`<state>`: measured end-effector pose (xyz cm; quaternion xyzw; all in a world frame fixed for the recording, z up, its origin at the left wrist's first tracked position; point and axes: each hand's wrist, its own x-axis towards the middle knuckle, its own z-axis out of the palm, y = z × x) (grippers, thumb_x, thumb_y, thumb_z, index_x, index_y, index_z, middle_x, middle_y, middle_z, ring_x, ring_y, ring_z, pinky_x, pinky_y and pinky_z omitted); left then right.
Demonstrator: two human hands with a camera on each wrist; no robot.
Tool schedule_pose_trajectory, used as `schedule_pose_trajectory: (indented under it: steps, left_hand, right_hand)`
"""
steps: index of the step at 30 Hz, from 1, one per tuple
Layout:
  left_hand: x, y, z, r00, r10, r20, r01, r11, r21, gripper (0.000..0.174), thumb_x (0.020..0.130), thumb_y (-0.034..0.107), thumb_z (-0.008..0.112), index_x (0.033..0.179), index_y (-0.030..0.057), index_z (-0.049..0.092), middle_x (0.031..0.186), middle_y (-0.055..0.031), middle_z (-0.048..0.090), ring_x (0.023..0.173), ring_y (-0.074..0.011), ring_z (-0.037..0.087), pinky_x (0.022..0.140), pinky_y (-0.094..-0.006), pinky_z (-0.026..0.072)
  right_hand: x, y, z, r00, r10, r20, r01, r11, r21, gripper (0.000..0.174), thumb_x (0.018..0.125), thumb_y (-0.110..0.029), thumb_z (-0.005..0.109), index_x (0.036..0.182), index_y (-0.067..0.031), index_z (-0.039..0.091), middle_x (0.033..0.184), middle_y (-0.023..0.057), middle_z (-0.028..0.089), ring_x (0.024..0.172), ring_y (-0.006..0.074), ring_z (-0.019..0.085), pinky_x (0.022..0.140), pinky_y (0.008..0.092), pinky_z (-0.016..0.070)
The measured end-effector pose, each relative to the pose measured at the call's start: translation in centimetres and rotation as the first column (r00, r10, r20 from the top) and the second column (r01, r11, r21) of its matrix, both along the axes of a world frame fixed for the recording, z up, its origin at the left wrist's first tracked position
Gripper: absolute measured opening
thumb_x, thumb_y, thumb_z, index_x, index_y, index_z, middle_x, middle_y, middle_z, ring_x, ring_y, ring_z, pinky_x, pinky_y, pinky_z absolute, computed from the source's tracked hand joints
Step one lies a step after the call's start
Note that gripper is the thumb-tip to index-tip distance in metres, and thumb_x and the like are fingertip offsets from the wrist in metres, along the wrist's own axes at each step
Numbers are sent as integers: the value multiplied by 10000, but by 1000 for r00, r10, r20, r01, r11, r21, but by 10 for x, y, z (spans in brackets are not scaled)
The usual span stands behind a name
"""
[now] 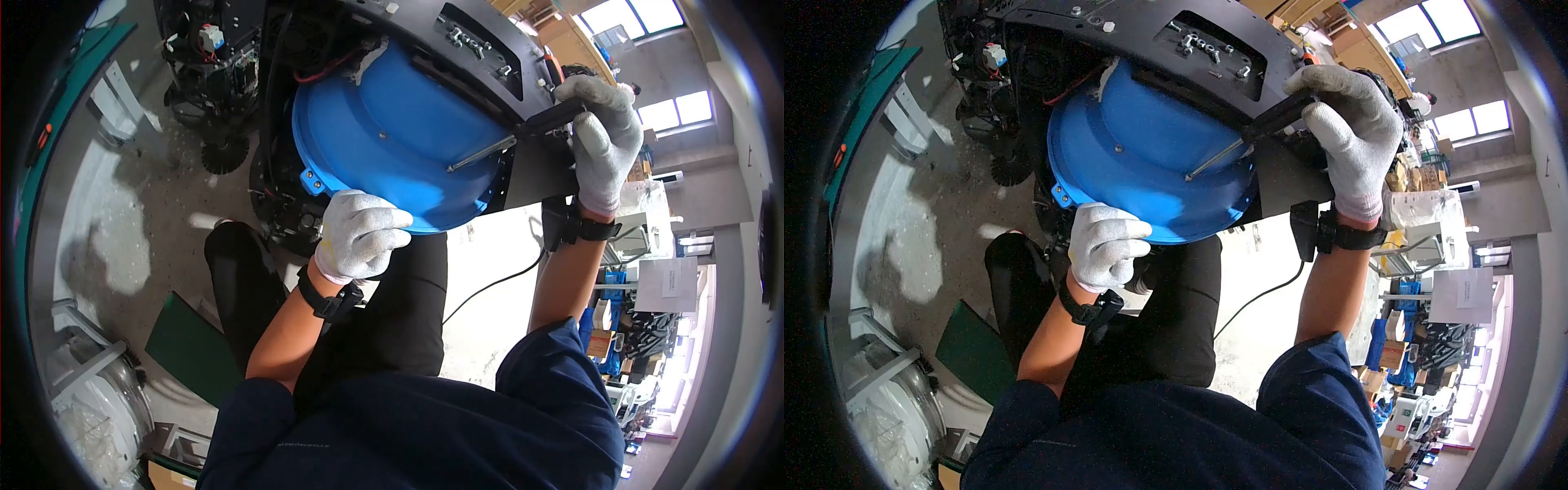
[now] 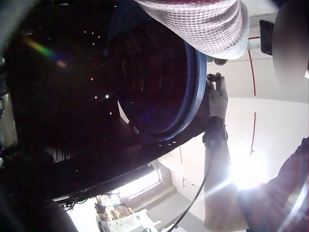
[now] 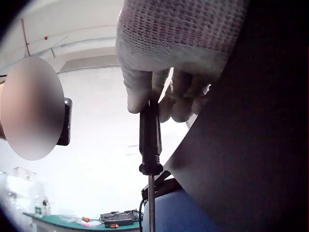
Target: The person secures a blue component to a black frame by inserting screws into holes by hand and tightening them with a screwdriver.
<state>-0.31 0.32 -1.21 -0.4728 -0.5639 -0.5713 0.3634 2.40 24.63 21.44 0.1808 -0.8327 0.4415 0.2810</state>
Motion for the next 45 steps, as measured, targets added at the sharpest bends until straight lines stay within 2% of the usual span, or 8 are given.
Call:
schedule_pose_trajectory:
  steps: [8, 12, 14, 33, 40, 41, 42, 45]
  left_hand:
    - [1, 1, -2, 1000, 0, 16, 0, 1000, 18, 249, 695, -17, 622, 832, 186, 662, 987, 39, 706, 866, -191, 655, 704, -346, 508]
    - [1, 1, -2, 1000, 10, 9, -10, 1000, 5, 257, 689, -17, 621, 839, 188, 661, 991, 40, 705, 868, -192, 654, 706, -350, 510]
    - [0, 2, -2, 1000, 1, 10, -1, 1000, 12, 259, 690, -18, 620, 842, 188, 660, 993, 39, 704, 870, -192, 653, 707, -350, 509]
    - [1, 1, 0, 1000, 18, 8, -18, 1000, 15, 260, 693, -21, 619, 849, 183, 659, 1002, 33, 703, 866, -195, 651, 713, -354, 503]
    - [1, 0, 0, 1000, 23, 10, -23, 1000, 5, 263, 695, -25, 618, 851, 184, 650, 989, 34, 704, 863, -194, 651, 701, -350, 502]
    - [1, 1, -4, 1000, 21, 18, -21, 1000, 7, 110, 831, 96, 592, 834, 190, 650, 987, 34, 707, 864, -189, 659, 725, -357, 494]
    - [1, 2, -4, 999, 17, 29, -17, 1000, 10, 174, 967, 218, 565, 816, 196, 650, 985, 34, 711, 866, -183, 666, 749, -364, 486]
    - [4, 1, 3, 998, 41, 46, -42, 999, 14, 183, 970, 214, 564, 812, 183, 653, 973, 21, 716, 838, -190, 662, 743, -357, 484]
  right_hand:
    - [-10, 18, -2, 979, 189, -78, -179, 977, 119, 310, 800, -142, 781, 1018, 68, 712, 1043, 165, 714, 995, 239, 669, 872, 371, 542]
    - [-5, 14, -4, 995, 86, -56, -77, 986, 146, 425, 860, -293, 804, 1110, 23, 668, 1050, 164, 657, 932, 250, 628, 841, 358, 505]
    - [-4, 9, -4, 999, 38, -19, -39, 999, -11, 300, 806, -140, 783, 1024, 51, 707, 1031, 156, 712, 917, 213, 674, 841, 330, 558]
    - [-4, 13, -4, 997, 73, -16, -73, 997, 24, 236, 827, -50, 678, 1037, 44, 730, 1058, 113, 691, 948, 187, 637, 876, 309, 510]
    - [-11, 9, -2, 980, 194, -37, -192, 980, 59, 189, 849, -33, 622, 1008, 48, 685, 1096, 163, 693, 980, 201, 646, 890, 331, 519]
    - [-11, 9, -1, 975, 217, -43, -214, 975, 63, 184, 856, -34, 618, 1008, 50, 679, 1097, 171, 692, 977, 200, 648, 881, 323, 526]
    - [-9, 6, 0, 977, 210, -45, -207, 976, 63, 184, 856, -34, 618, 1008, 50, 679, 1097, 171, 692, 977, 200, 648, 881, 323, 526]
    - [-6, 2, 0, 993, 112, -31, -108, 988, 106, 234, 870, -23, 665, 1093, 48, 681, 1062, 157, 717, 932, 180, 675, 825, 288, 556]
